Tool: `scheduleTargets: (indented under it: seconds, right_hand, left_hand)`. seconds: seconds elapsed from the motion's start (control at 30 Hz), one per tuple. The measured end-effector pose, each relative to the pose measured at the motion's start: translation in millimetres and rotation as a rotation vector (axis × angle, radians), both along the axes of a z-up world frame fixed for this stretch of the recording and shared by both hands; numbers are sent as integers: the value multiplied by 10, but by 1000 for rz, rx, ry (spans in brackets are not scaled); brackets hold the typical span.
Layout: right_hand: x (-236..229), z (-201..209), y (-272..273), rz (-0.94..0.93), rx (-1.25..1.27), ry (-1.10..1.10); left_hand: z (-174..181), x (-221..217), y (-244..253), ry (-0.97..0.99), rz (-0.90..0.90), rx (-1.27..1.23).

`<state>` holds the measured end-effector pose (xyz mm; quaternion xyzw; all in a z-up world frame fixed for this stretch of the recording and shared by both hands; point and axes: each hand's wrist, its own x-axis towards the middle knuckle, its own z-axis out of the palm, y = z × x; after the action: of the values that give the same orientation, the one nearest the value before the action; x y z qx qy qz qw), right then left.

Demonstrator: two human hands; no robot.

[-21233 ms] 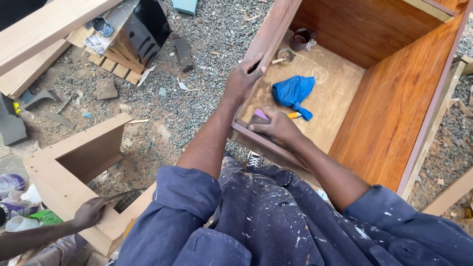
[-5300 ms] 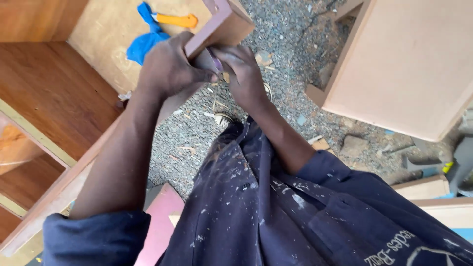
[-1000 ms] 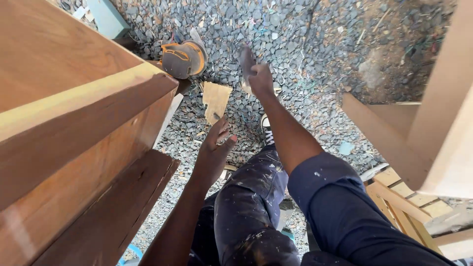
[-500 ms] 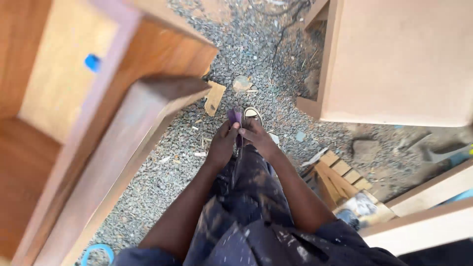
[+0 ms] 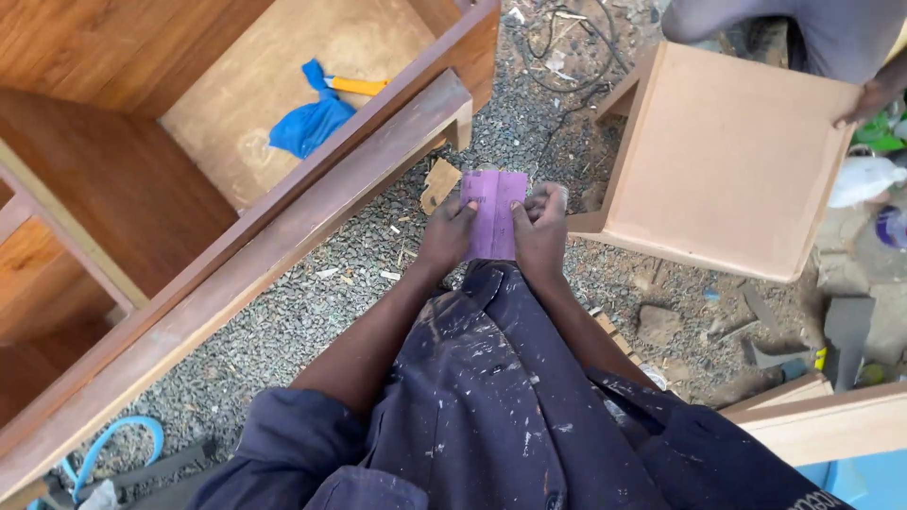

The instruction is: Sanding the edges and surfaces of a wooden cabinet frame using sandpaper to smooth it.

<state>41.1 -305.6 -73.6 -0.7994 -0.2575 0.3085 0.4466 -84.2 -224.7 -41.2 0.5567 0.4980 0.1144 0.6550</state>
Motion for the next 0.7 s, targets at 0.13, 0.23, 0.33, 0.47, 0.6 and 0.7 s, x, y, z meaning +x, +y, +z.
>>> scheduleTargets:
  seconds: [0.13, 0.23, 0.33, 0.47, 0.6, 0.7]
  right_hand:
    - [143, 207, 195, 318, 41, 12]
    - [250, -108, 263, 372, -55, 391]
    - [310, 828, 637, 48, -200, 560]
    - [817, -103, 808, -47, -264, 351]
    - [1000, 121, 1187, 47, -77, 253]
    - [943, -34, 1378, 299, 121, 268]
  left_hand:
    - [363, 259, 57, 29, -78, 233]
    - [443, 437, 180, 164, -249, 246]
    - [-85, 613, 83, 241, -402, 260]
    - [-81, 778, 363, 242, -337, 201]
    - [-35, 859, 624, 197, 68, 37]
    - [-24, 982, 816, 78, 226, 14]
